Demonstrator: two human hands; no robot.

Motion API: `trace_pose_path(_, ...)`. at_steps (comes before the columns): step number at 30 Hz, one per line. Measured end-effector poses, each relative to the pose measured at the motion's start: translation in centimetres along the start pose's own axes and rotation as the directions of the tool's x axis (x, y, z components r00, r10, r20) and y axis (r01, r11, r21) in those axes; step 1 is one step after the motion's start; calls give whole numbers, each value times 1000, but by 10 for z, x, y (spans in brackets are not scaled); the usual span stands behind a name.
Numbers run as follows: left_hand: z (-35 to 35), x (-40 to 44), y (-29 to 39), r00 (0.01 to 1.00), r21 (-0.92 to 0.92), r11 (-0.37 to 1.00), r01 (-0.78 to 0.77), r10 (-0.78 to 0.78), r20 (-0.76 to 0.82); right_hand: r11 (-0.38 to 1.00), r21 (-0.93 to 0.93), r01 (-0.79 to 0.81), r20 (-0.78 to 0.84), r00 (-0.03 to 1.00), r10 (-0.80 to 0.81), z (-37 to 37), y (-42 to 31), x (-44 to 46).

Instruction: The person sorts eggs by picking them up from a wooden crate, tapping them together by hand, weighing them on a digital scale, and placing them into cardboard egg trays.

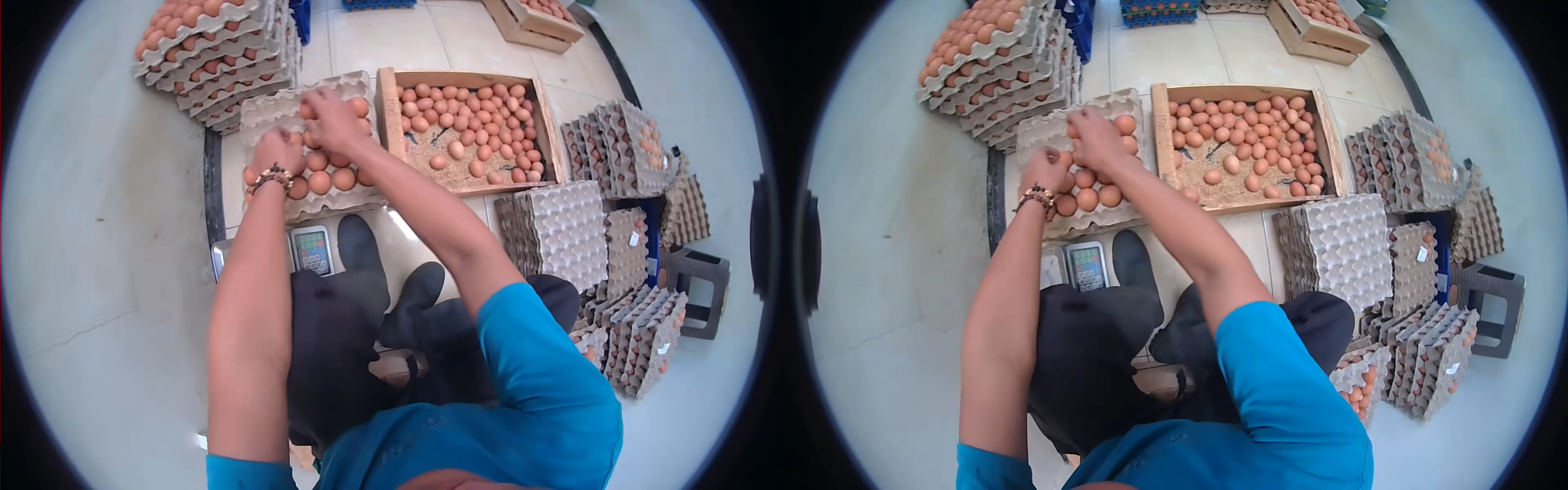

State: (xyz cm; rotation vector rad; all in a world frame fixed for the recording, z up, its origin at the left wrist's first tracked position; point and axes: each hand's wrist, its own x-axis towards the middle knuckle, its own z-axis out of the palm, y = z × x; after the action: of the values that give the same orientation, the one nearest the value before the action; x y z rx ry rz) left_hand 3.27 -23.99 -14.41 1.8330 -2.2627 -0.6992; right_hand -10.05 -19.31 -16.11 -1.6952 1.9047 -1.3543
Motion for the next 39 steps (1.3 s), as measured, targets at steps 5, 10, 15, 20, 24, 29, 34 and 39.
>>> trace_pose_path(5,-9,-5,-5,998,34,998,-58,59,-3,954,-253,163,39,987,-158,15,18,2)
trace_pose_path(10,-2,-1,-13,994,-27,994,-110,109,-24,994,-41,99,-418,902,-107,-37,18,-22)
trace_pose_path(15,1,2,-27,993,6,994,-106,106,-57,915,268,-302,-612,680,404,-98,169,-80)
trace_pose_path(20,-13,-4,-21,995,57,998,-11,17,-101,420,-253,-872,-543,487,685,-196,213,-160)
trace_pose_path(24,-9,8,-46,975,116,986,-121,140,-174,306,-368,-878,-598,475,646,-243,253,-178)
trace_pose_path(29,-12,10,-62,962,106,978,-179,196,-188,294,-374,-880,-556,466,688,-277,304,-180)
trace_pose_path(34,-20,10,-74,974,132,979,-153,172,-147,207,-620,-757,-365,511,778,-302,328,-174)
trace_pose_path(39,-20,12,-81,977,132,978,-161,177,-118,176,-614,-770,-270,414,869,-319,340,-169)
